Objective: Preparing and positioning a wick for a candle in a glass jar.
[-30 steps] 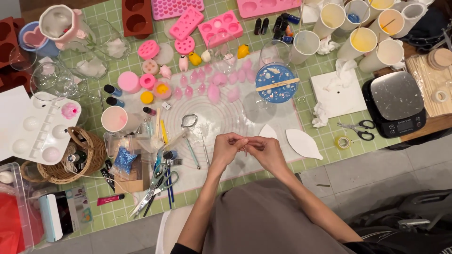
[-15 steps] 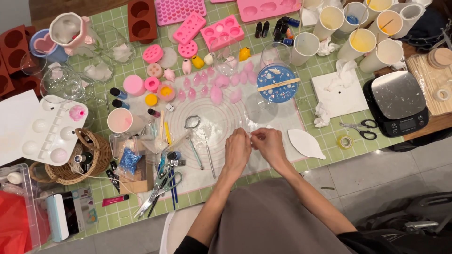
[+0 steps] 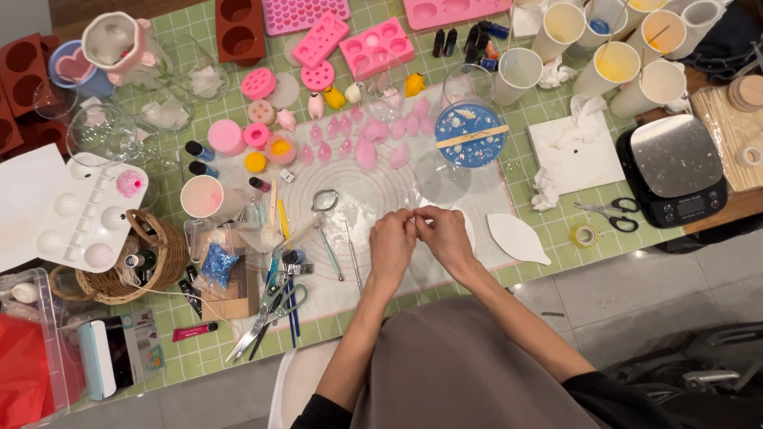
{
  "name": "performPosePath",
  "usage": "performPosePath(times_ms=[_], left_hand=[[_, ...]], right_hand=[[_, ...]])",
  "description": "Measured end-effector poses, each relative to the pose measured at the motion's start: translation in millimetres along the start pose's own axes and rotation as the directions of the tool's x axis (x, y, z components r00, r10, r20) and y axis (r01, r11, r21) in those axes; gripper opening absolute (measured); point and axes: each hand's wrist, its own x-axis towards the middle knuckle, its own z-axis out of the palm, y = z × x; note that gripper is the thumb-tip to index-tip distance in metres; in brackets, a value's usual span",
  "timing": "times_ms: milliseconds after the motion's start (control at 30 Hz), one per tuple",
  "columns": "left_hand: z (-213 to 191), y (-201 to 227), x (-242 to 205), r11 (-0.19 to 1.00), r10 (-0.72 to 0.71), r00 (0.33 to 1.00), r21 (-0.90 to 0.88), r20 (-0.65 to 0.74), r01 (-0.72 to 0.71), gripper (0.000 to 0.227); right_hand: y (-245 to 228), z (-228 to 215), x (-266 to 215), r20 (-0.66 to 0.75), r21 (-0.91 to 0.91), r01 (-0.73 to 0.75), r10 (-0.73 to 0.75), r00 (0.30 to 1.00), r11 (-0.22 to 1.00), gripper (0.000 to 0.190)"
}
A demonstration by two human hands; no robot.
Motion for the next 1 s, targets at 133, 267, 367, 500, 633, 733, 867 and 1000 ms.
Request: performPosePath(times_ms=[133, 267, 367, 500, 633, 733, 867, 1000], left_hand=[[-10, 3, 6, 0.989, -0.116, 0.991, -0.087, 0.065, 0.121, 0.013], [-10, -18, 13, 0.944, -0.228, 0.966, -0.217, 0.119, 0.249, 0.014], [-9, -48, 15, 0.841, -0.244, 0.944, -0.436, 0.221, 0.319, 0.018], [-22, -60, 14, 0.593, -0.13, 0.923, -0.717, 0.363, 0.365, 0.022], [-21, -61, 17, 0.592, -0.084, 0.92, -0.724, 0.383, 0.355, 0.024], [-18, -60, 15, 0.634, 0.046, 0.917, -0.721, 0.396, 0.28, 0.017], [-30, -17, 22, 0.683, 0.027, 0.893, -0.661, 0.45, 0.312, 0.014], [-23, 2, 26, 0.739, -0.024, 0.908, -0.604, 0.417, 0.297, 0.011]], right_hand=[[-7, 1, -5, 0.009, -0.067, 0.015, -0.015, 1.0, 0.998, 0.018], [-5, 3, -10, -0.042, -0.158, 0.242, -0.252, 0.967, 0.957, 0.018], [10, -5, -10, -0.063, -0.028, 0.281, -0.282, 0.957, 0.959, 0.02], [64, -32, 5, -0.085, 0.32, 0.105, -0.082, 0.993, 0.942, 0.041], [62, -57, 2, 0.468, 0.669, -0.504, 0.216, 0.857, 0.547, 0.044], [41, -78, -3, 0.516, 0.65, -0.476, 0.116, 0.849, 0.593, 0.041], [52, -95, 1, 0.342, 0.523, -0.249, 0.067, 0.937, 0.815, 0.032], [53, -105, 2, 0.37, 0.635, -0.216, -0.046, 0.928, 0.742, 0.019]])
